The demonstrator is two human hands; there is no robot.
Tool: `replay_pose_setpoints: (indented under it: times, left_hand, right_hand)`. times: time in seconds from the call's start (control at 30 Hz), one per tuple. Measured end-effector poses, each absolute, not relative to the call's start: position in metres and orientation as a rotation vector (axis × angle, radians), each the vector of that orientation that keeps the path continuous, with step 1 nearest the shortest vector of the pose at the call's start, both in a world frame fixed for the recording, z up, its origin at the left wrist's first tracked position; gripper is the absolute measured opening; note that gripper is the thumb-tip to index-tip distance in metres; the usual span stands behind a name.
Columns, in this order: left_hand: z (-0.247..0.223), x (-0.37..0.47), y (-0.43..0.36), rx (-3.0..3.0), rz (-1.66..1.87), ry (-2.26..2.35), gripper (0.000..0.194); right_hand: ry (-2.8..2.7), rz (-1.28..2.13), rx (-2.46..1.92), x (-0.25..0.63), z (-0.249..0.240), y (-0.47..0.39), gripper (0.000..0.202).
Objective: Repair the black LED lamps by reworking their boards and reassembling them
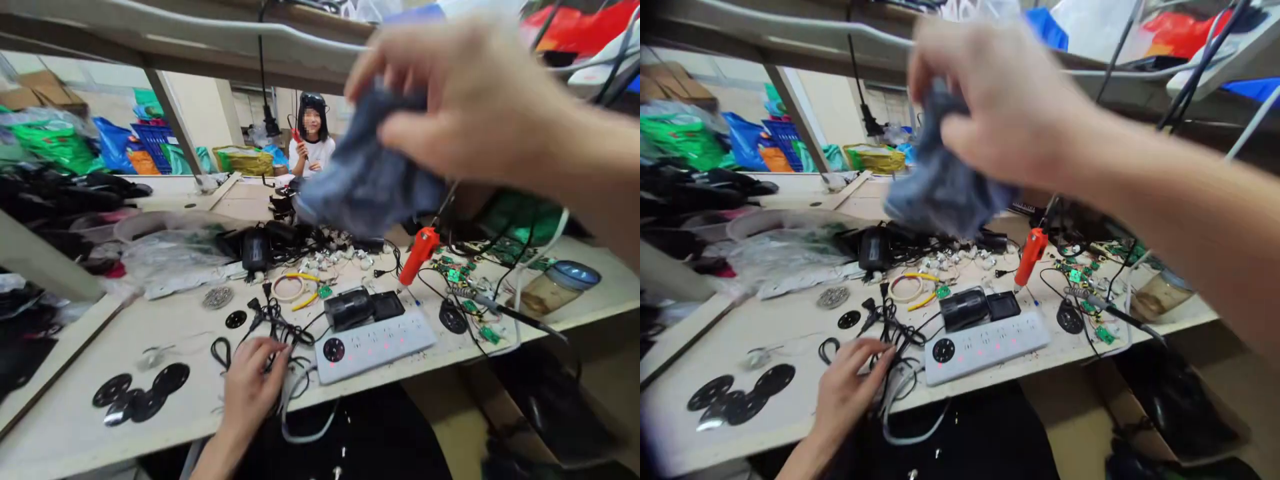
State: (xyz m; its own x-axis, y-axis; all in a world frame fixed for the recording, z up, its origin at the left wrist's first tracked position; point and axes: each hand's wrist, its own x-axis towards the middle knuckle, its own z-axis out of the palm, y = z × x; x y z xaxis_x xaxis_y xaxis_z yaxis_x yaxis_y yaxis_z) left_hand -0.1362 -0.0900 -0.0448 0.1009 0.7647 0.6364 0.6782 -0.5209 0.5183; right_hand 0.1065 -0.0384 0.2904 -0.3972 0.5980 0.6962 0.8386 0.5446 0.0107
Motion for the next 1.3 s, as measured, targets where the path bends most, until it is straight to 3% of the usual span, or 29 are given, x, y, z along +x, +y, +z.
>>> replay_pose_setpoints:
  times: [0.07, 0.27, 0.43, 0.57, 0.8, 0.93, 1.07, 1.3]
  left_hand:
    - [-0.028, -0.119, -0.076, 2.300, 1.266, 1.330, 0.016]
    - [-0.013, -0.092, -0.061, 2.382, 0.776, 1.133, 0.015]
    - [-0.032, -0.098, -0.061, 2.290, 0.696, 1.228, 0.018]
    - [-0.043, -0.101, -0.068, 2.177, 0.774, 1.277, 0.020]
    - [-0.048, -0.096, -0.075, 1.885, 0.848, 1.377, 0.020]
    - [-0.047, -0.091, -0.075, 1.599, 0.851, 1.444, 0.019]
    - [-0.042, -0.085, -0.074, 1.397, 0.818, 1.510, 0.022]
    - [-0.037, -0.079, -0.071, 1.403, 0.682, 1.569, 0.025]
  right_hand:
    - [-2.322, -0.549, -1.122, 0.120, 0.243, -0.061, 0.034]
    - [-2.088, -0.713, -1.150, 0.152, 0.088, -0.121, 0.035]
    - [-2.102, 0.002, -1.365, 0.143, -0.002, -0.127, 0.034]
    - [-2.092, 0.345, -1.362, 0.127, -0.008, -0.107, 0.015]
    - [-2.292, 0.431, -1.270, 0.092, -0.029, -0.101, 0.025]
    - [-2.028, 0.619, -1.240, 0.095, -0.040, -0.096, 0.020]
    - [-1.589, 0.911, -1.482, 0.104, -0.036, -0.084, 0.014]
    - [-1.489, 0.909, -1.576, 0.105, -0.036, -0.082, 0.023]
